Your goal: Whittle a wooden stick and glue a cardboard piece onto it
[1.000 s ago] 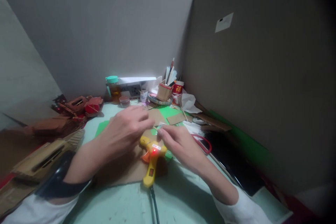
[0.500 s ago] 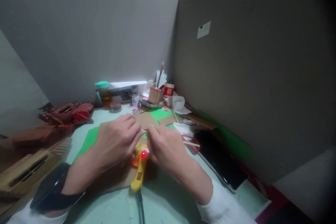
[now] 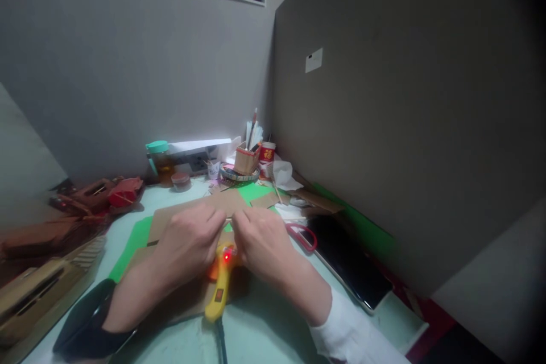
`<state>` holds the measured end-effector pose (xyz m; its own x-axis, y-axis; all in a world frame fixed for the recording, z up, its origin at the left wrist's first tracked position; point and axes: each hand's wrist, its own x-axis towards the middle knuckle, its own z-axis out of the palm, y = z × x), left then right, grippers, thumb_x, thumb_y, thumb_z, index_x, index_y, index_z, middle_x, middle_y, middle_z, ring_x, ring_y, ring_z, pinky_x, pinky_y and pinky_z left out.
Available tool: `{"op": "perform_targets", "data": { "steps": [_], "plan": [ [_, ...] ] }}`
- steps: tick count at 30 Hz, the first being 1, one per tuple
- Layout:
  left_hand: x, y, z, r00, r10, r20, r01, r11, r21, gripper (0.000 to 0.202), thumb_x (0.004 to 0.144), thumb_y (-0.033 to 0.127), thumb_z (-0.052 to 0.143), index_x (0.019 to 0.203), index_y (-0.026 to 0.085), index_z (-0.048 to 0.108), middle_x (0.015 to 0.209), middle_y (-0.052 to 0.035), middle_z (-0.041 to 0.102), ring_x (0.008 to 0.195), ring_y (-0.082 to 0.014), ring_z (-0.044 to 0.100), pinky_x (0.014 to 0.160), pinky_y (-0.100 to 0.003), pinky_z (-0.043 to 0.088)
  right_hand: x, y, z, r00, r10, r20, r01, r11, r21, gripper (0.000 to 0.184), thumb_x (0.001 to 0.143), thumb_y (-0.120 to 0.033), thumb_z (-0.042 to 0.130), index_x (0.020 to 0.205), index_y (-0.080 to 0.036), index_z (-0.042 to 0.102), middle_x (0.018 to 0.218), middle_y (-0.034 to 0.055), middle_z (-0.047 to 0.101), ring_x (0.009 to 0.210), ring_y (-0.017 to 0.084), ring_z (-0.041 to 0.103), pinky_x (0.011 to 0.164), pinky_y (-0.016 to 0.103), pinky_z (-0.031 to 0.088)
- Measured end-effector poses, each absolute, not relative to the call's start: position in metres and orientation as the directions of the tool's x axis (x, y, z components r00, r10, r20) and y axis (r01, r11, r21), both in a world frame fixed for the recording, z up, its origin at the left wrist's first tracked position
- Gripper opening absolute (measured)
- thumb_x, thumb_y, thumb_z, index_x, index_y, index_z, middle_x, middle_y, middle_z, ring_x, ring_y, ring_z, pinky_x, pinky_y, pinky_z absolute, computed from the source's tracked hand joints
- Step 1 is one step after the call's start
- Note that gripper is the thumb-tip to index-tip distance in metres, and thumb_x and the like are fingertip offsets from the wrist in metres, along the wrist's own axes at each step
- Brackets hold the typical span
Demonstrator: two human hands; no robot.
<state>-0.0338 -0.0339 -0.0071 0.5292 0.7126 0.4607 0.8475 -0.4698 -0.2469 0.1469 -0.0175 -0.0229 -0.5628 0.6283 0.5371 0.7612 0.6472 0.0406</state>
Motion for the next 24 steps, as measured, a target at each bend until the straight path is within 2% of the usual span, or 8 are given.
{"op": "perform_targets", "data": {
  "steps": [8,15,24],
  "plan": [
    [-0.021,-0.036,-0.014,0.402,0.807,0.433,0.916,-0.356,-0.187,0.024,0.084,0.004,0.041,0.07,0.023,0.048,0.069,-0.0064,0.058,0.063,-0.023,0.053,0.057,-0.034,0.033,0.142,-0.016,-0.029,-0.532,0.667,0.521,0.793,0.608,0.032,0.014,0.082,-0.009,0.049,0.078,-0.021,0.054,0.074,0.0043,0.063,0.064,0.02,0.052,0.058,0.035,0.018],
    [-0.009,-0.043,-0.014,0.331,0.862,0.383,0.943,-0.293,-0.156,0.024,0.076,0.0,0.044,0.079,0.021,0.056,0.075,-0.0101,0.064,0.072,-0.0289,0.06,0.063,-0.038,0.038,0.141,-0.017,-0.03,-0.551,0.68,0.483,0.789,0.613,0.037,0.018,0.079,-0.006,0.051,0.087,-0.021,0.056,0.081,0.0049,0.067,0.069,0.021,0.057,0.06,0.035,0.02],
    [-0.005,-0.047,-0.026,0.286,0.881,0.376,0.958,-0.257,-0.126,0.023,0.078,0.002,0.047,0.085,0.019,0.061,0.083,-0.0126,0.068,0.076,-0.0313,0.061,0.067,-0.041,0.039,0.131,-0.02,-0.033,-0.521,0.744,0.418,0.823,0.568,0.015,0.013,0.083,-0.007,0.053,0.085,-0.02,0.056,0.08,0.0069,0.069,0.072,0.023,0.064,0.059,0.034,0.023]
  ]
}}
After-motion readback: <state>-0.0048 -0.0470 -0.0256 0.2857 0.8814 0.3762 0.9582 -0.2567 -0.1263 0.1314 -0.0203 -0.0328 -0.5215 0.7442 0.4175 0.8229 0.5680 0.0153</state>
